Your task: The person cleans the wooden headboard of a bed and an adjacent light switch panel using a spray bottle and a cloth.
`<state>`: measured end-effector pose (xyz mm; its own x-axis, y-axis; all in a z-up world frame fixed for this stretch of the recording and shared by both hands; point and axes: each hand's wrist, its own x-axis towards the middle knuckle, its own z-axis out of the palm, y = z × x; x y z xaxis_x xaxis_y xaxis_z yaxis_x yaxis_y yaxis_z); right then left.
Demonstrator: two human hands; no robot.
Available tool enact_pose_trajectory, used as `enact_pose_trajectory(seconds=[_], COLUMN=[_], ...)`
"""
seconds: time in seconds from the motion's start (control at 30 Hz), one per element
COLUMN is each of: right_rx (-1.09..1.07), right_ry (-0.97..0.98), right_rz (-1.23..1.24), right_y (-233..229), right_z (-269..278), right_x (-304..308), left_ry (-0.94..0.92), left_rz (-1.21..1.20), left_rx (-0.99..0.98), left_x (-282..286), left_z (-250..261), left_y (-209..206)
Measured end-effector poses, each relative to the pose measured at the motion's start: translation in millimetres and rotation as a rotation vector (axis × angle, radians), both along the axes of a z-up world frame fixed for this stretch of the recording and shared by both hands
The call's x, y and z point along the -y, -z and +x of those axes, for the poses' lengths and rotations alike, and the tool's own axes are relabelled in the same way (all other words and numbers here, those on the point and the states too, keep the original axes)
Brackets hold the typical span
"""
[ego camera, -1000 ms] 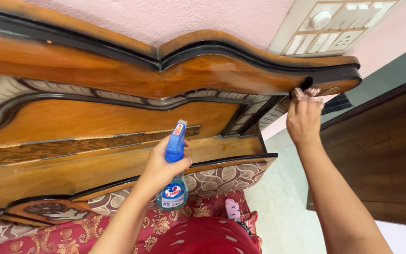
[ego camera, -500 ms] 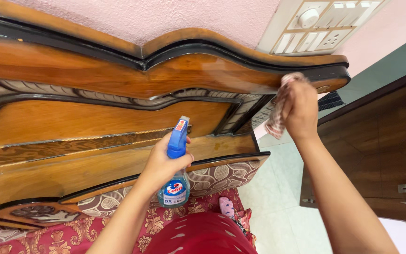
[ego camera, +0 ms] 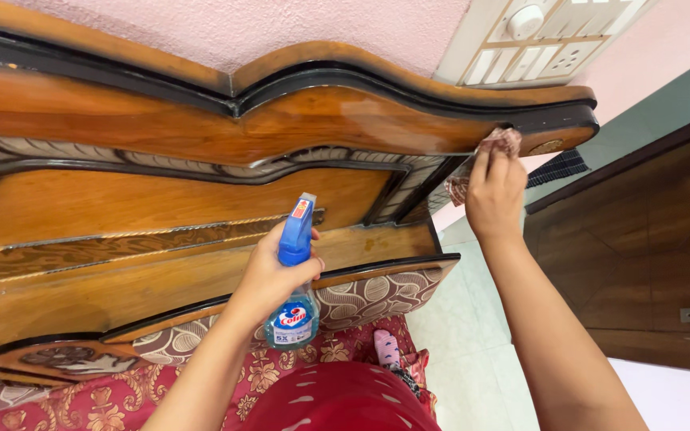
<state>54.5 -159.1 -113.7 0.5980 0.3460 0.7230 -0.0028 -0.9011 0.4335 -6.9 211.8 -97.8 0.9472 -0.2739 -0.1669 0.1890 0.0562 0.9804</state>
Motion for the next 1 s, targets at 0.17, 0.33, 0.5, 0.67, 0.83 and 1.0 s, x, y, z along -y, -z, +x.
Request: enact_pose_trajectory(seconds=[0.17,0.33,0.5,0.67,0.83,1.0], right_rx=[-0.181,-0.211,-0.006,-0.022,-0.010,-0.051], right_ry=[-0.012,-0.070,-0.218,-0.235,-0.139,-0.100], right_rz=[0.026,0.047,0.248,0.288,0.235,0.165], right_y=[23.5,2.3,-26.0,-29.9,-30.6,-24.5], right_z=[5.3,-0.2,0.1,3.8,-5.6,-7.4], right_x=[9.4,4.1,6.6,9.1,-9.3,-1.8], left_ry=[0.021,0.035,0.039,0.037,0.038,0.021], left_rz=[-0.009,0.003,-0.005,-0.019,-0.042,-0.014], left_rx=[-0.006,0.028,0.030,-0.003,0.027,-0.007], left_x=[1.1,0.7,2.3,4.6,3.5,0.6], left_z=[1.2,3.0,4.2,3.8,6.4,5.3], left_y=[-1.4,-1.1,3.0,2.4,2.1,4.5])
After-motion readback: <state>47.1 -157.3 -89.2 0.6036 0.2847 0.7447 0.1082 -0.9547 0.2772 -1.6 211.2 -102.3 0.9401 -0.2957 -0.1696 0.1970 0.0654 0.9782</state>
